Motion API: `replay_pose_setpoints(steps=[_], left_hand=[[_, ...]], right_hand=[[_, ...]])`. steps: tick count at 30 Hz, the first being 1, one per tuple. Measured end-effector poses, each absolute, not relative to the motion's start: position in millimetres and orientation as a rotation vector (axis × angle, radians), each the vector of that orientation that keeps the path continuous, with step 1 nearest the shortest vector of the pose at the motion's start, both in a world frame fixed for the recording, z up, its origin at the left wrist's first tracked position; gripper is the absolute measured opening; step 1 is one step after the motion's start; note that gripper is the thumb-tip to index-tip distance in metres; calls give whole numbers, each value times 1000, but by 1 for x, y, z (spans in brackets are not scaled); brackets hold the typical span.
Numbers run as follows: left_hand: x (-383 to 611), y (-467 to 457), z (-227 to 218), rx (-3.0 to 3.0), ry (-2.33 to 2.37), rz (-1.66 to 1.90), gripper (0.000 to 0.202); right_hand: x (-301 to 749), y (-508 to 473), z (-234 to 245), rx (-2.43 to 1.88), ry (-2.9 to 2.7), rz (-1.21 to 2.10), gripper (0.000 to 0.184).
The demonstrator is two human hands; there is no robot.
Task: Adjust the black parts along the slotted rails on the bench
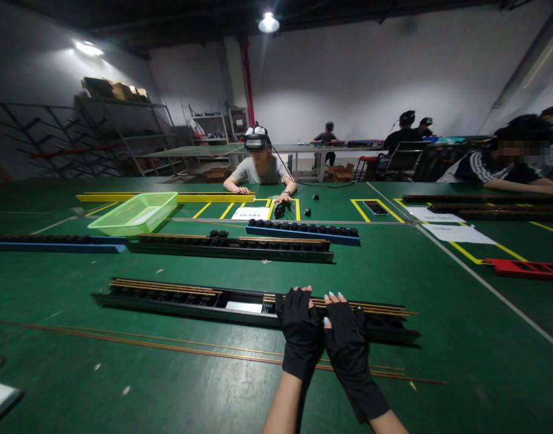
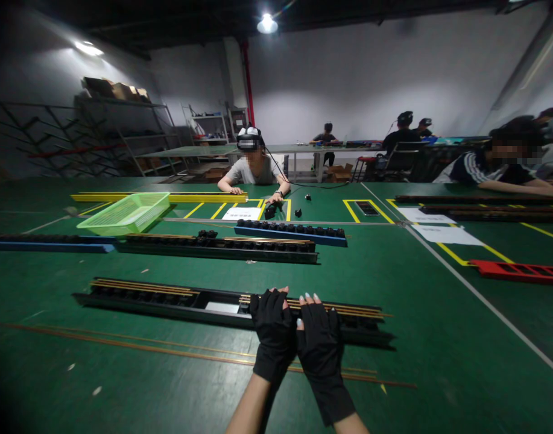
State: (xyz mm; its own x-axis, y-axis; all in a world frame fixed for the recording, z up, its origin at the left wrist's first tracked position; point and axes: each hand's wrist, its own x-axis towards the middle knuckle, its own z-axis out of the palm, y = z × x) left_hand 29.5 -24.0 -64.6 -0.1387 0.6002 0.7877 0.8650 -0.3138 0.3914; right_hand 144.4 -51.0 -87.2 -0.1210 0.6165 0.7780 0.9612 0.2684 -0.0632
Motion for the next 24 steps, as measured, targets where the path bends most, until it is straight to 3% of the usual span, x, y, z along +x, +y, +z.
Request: replay_pose_setpoints(steps=[24], left_hand=[[0,-14,-61,-1838,-1517,-1428,32]], right_hand=[[146,-53,-86,-1434,-1857,-571,57]])
